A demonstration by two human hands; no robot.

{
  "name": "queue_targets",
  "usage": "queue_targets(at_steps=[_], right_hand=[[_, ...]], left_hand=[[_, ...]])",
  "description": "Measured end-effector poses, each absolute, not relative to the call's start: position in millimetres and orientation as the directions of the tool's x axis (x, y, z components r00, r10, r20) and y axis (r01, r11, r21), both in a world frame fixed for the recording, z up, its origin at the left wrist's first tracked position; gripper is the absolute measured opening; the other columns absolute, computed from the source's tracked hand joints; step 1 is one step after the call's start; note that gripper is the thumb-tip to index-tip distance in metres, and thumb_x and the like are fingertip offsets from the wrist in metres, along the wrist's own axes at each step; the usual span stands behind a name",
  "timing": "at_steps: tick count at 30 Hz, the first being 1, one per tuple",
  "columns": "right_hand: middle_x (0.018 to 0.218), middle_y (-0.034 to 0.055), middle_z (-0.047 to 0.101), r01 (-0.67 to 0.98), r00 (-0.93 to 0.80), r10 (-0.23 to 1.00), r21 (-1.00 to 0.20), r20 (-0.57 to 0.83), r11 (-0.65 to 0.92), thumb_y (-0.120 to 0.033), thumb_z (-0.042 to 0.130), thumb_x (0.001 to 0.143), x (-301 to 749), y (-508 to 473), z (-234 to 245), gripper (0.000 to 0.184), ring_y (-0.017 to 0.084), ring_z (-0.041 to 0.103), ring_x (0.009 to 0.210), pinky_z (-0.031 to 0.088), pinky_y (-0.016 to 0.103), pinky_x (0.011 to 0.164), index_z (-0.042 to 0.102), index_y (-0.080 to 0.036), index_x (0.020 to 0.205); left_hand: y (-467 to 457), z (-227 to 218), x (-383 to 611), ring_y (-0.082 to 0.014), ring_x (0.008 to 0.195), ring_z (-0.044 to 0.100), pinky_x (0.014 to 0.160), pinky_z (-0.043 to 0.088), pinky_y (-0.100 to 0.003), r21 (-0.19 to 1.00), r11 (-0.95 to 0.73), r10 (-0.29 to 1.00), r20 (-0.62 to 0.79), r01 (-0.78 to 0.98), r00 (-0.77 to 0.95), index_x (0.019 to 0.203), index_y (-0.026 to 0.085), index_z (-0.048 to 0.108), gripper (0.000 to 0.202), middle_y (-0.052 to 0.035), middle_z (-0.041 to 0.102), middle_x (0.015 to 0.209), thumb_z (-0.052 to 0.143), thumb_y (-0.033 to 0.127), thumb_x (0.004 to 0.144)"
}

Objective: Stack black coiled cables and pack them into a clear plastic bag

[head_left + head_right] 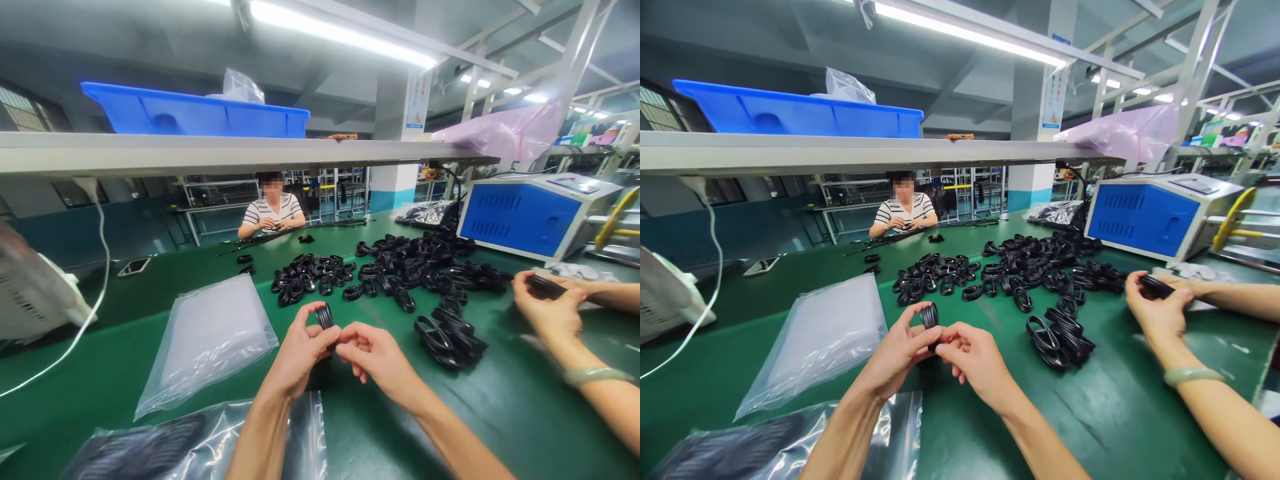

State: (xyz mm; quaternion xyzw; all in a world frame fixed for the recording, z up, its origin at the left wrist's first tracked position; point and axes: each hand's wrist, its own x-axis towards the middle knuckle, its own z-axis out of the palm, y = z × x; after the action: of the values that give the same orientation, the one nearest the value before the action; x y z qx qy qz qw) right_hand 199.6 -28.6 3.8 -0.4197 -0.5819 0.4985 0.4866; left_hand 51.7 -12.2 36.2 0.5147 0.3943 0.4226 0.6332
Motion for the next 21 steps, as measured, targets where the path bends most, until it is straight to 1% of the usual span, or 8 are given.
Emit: queue_targets(at_steps=[2, 4, 6, 10, 16, 21], right_hand=[[0.057, -0.0041, 0.052, 0.012, -0.132, 0.973, -0.982, 0.187, 0.19, -0.034, 0.063, 0.075, 196.2, -29.1, 1.3, 0.017, 0.007, 0.047, 0.044, 0.038, 0.017, 0.036, 0.06, -0.018, 0.08], [0.059, -0.0032, 0.054, 0.001, -0.114, 0.973, -0.979, 0.201, 0.202, -0.034, 0.062, 0.076, 194.4, -29.1, -0.5, 0.016, 0.008, 0.048, 0.045, 0.038, 0.018, 0.037, 0.06, -0.018, 0.08], [0.06, -0.0026, 0.056, -0.023, -0.116, 0.975, -0.982, 0.191, 0.19, -0.035, 0.061, 0.076, 193.4, -29.0, -2.0, 0.017, 0.008, 0.048, 0.044, 0.039, 0.018, 0.036, 0.059, -0.019, 0.081], [0.059, -0.0037, 0.056, -0.046, -0.127, 0.977, -0.985, 0.172, 0.168, -0.034, 0.062, 0.076, 191.6, -30.0, -3.2, 0.018, 0.008, 0.049, 0.044, 0.04, 0.018, 0.036, 0.057, -0.019, 0.085], [0.059, -0.0056, 0.053, -0.054, -0.149, 0.973, -0.984, 0.173, 0.167, -0.029, 0.062, 0.075, 189.0, -32.0, 0.4, 0.014, 0.007, 0.05, 0.046, 0.042, 0.017, 0.038, 0.053, -0.019, 0.077], [0.059, -0.0058, 0.054, -0.077, -0.205, 0.967, -0.987, 0.153, 0.14, -0.028, 0.064, 0.073, 189.9, -31.1, 0.7, 0.017, 0.008, 0.05, 0.043, 0.042, 0.017, 0.036, 0.05, -0.019, 0.075]], left_hand=[[-12.8, 37.1, 52.2, -0.0103, 0.064, 0.061, 0.067, 0.046, -0.024, 0.978, 0.133, 0.942, -0.076, -0.158, 0.326, 0.118, 0.024, 0.038, 0.056, 0.0024, 0.063, 0.073, 0.069, 0.028, 0.072], [-12.7, 37.7, 51.5, -0.011, 0.064, 0.061, 0.069, 0.047, -0.027, 0.97, 0.149, 0.939, -0.078, -0.194, 0.335, 0.117, 0.024, 0.038, 0.056, 0.0025, 0.062, 0.073, 0.07, 0.029, 0.071], [-11.7, 37.4, 49.8, -0.0123, 0.066, 0.062, 0.071, 0.048, -0.03, 0.961, 0.161, 0.941, -0.082, -0.224, 0.327, 0.113, 0.023, 0.04, 0.052, 0.0016, 0.062, 0.076, 0.07, 0.031, 0.072], [-8.8, 35.8, 47.0, -0.0146, 0.069, 0.063, 0.07, 0.049, -0.032, 0.947, 0.182, 0.952, -0.103, -0.263, 0.287, 0.103, 0.02, 0.045, 0.042, -0.0028, 0.062, 0.085, 0.07, 0.032, 0.072], [-9.0, 37.5, 46.3, -0.0152, 0.069, 0.063, 0.068, 0.05, -0.032, 0.939, 0.19, 0.946, -0.097, -0.287, 0.309, 0.116, 0.022, 0.046, 0.044, -0.0041, 0.062, 0.083, 0.065, 0.03, 0.077], [-9.3, 38.2, 44.8, -0.0161, 0.07, 0.063, 0.067, 0.05, -0.032, 0.943, 0.188, 0.938, -0.089, -0.274, 0.336, 0.114, 0.021, 0.049, 0.043, -0.0058, 0.062, 0.088, 0.066, 0.03, 0.076]])
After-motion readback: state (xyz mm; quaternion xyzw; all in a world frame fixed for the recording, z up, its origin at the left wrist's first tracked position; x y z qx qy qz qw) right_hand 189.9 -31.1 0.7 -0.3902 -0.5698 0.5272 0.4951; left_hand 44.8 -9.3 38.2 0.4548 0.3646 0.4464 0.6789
